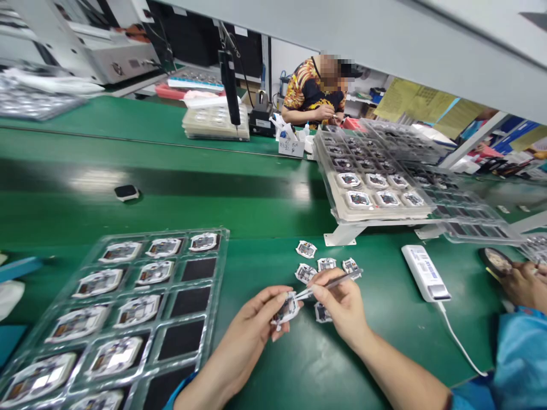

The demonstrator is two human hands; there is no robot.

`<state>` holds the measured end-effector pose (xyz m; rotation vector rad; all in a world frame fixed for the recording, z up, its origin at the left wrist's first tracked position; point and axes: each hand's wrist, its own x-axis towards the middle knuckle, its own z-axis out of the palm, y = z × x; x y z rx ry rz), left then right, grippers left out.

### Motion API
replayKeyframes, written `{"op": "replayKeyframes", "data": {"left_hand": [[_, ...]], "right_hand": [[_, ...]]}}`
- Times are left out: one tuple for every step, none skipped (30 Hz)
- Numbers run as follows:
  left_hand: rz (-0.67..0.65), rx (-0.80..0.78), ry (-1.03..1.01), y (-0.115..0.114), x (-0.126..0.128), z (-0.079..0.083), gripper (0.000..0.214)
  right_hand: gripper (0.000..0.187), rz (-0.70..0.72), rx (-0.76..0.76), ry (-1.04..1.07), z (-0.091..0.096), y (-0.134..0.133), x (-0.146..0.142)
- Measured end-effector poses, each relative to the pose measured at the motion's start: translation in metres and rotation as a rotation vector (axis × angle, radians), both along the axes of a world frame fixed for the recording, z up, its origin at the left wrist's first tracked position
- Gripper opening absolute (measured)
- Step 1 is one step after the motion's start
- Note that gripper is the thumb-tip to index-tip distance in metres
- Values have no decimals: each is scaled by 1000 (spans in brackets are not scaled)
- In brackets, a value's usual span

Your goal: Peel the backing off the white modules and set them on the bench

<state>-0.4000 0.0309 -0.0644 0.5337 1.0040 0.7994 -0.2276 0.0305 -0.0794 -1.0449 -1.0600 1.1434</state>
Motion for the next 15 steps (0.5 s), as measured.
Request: {"op": "replayKeyframes", "data": {"left_hand": [[-7, 7, 13, 0, 0, -1, 43], [-18, 17, 32, 0, 0, -1, 43], [-29, 36, 57, 0, 0, -2, 43], [-38, 63, 89, 0, 0, -2, 41], [-48, 97, 126, 0, 0, -3, 40], [-55, 134, 163, 0, 0, -3, 39], [-60, 170, 193, 0, 0, -3, 37], [-61, 201, 215, 0, 0, -3, 35], [-61, 227, 228, 0, 1, -3, 34], [-61, 248, 235, 0, 1, -3, 32], [-59, 267, 239, 0, 1, -3, 31], [-60, 282, 243, 0, 2, -3, 29], [-63, 294, 250, 0, 2, -4, 28], [-67, 302, 258, -1, 2, -4, 28], [-71, 308, 265, -1, 2, -4, 28]], "right_hand": [[16, -7, 9, -4, 0, 0, 0], [16, -11, 13, -10, 0, -1, 0], [16, -12, 10, -17, -1, -1, 0], [16, -11, 0, -26, -1, -1, 0], [16, -6, -12, -34, -1, -1, 0], [16, -2, -24, -40, -1, -1, 0], [16, 4, -33, -44, -1, -1, -1], [15, 13, -39, -45, -1, -1, -1], [15, 22, -41, -43, -1, -1, -1], [14, 29, -41, -40, -1, -1, -2], [14, 34, -42, -34, -1, -1, -2], [14, 39, -46, -26, -1, 0, -3], [14, 41, -51, -18, -1, 0, -3], [15, 42, -58, -9, -1, 0, -4], [15, 42, -64, 0, -2, 1, -4]]}}
